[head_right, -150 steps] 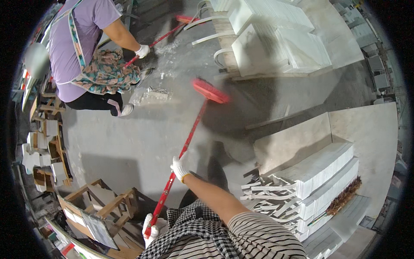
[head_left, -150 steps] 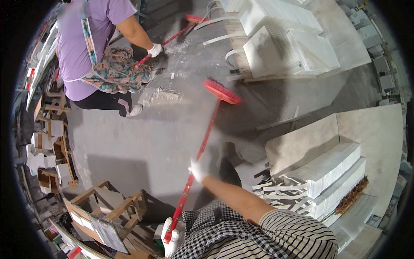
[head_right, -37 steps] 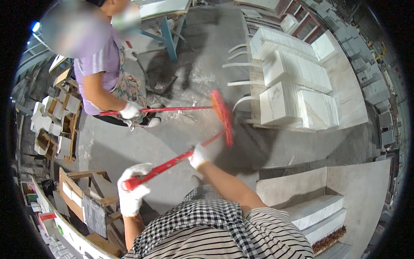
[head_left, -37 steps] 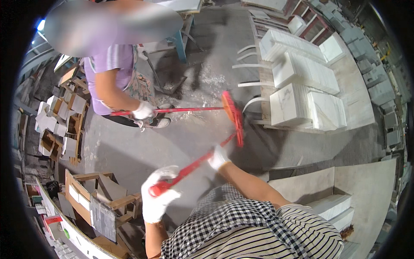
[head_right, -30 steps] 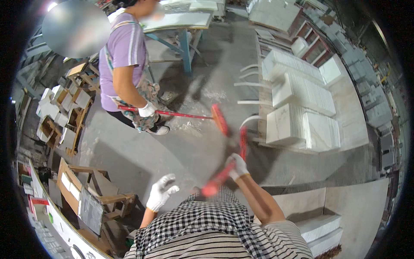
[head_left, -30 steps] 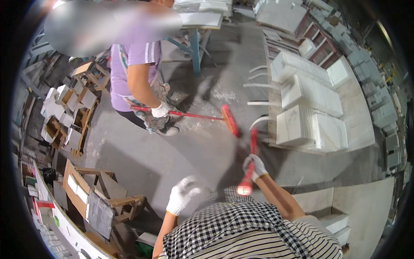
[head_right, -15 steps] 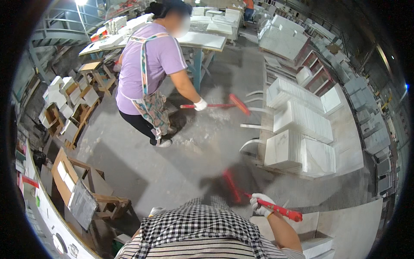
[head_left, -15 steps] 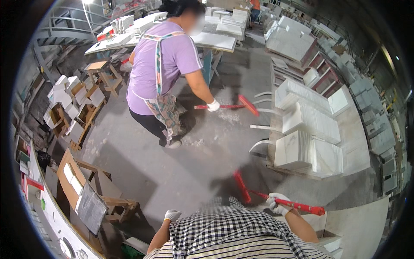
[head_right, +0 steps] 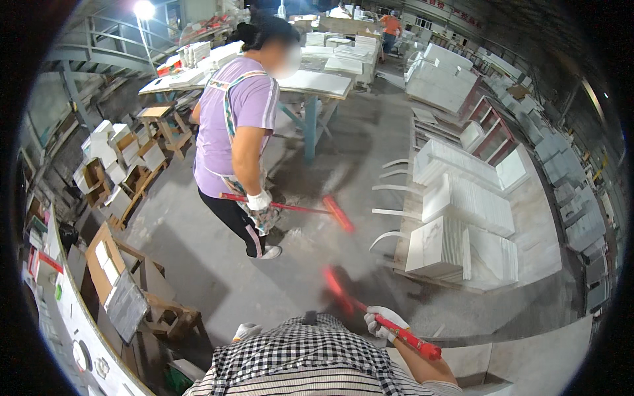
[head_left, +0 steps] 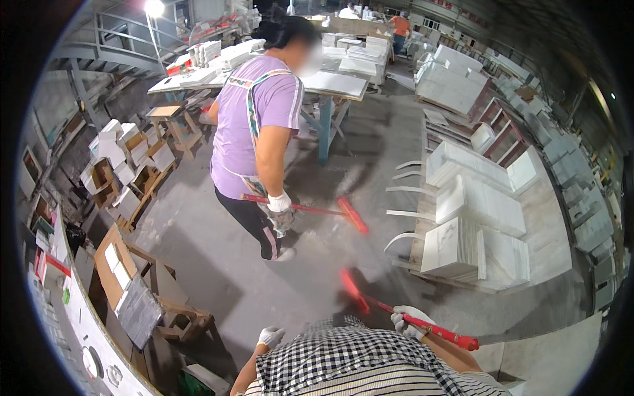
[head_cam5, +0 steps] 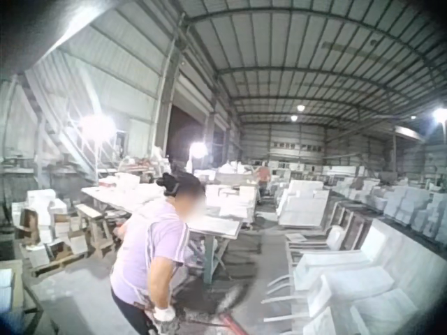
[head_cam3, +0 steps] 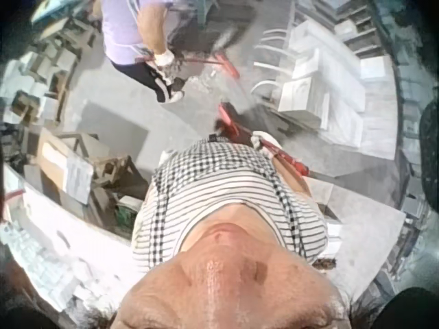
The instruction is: The person sweeps debris on the floor with a red broom in a workshop area. They move around the space, sweeping dust and small fragments into a pile while other workers are present nearby.
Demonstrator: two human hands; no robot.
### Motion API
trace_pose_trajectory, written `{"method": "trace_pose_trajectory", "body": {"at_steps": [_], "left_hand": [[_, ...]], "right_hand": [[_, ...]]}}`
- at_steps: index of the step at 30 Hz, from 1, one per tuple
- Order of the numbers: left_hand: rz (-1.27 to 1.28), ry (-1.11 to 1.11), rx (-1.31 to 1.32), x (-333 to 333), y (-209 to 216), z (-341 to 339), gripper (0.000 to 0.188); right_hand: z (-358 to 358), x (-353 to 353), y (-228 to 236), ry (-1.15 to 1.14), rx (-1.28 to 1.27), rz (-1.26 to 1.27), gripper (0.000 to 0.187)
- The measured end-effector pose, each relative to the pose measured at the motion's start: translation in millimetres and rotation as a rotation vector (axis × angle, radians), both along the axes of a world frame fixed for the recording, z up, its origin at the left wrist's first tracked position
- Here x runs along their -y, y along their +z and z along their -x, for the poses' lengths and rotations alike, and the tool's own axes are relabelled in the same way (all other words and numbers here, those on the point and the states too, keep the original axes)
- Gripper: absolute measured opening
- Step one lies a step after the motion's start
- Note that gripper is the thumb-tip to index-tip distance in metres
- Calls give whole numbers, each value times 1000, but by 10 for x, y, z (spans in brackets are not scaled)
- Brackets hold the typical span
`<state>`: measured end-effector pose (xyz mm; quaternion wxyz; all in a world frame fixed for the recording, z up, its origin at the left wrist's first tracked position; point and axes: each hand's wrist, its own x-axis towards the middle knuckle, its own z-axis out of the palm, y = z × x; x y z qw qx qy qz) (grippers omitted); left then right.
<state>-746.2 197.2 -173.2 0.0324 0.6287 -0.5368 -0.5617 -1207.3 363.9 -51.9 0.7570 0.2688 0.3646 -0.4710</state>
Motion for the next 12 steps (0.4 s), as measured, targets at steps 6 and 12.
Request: {"method": "trace_pose_trajectory", "body": {"at_steps": [6,12], "left_hand": [[96,-52,82,-894,-538,-471,45],[-100,128,149,-1539,-1076,-665,51]], "right_hand": [[57,-138,-41,104,-9,-20,11],[149,-183,-430,209,43,39,13]]}}
